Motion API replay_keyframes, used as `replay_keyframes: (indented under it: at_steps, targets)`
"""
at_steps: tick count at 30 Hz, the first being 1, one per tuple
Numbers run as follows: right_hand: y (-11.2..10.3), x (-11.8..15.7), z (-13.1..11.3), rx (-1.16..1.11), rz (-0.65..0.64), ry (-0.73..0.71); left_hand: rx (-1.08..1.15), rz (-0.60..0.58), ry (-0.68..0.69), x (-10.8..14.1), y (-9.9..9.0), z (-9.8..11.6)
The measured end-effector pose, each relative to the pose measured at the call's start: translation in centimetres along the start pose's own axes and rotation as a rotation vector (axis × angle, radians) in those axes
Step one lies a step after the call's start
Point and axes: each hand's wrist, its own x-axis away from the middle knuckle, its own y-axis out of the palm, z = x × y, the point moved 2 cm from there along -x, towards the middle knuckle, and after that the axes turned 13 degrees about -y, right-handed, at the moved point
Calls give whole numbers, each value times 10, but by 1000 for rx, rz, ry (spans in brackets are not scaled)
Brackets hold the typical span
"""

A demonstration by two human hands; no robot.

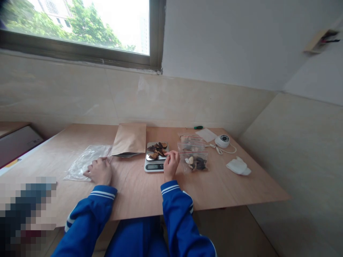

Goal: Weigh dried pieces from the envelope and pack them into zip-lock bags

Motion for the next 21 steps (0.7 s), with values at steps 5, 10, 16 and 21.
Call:
replay_keyframes:
  at_steps: [5, 10, 16, 21]
  targets:
    - [-3, 0, -2, -11, 1, -26, 291, 162, -220, -4, -12, 3]
    - [-1, -1, -40, -234, -168, -186, 587, 277, 108, 14, -21, 13]
    - [25, 11, -111, -517, -471, -107, 797, 126, 664, 44, -17, 19]
    - [33, 10, -113, -495, -509, -33, 852, 4, 832, 48, -14, 23]
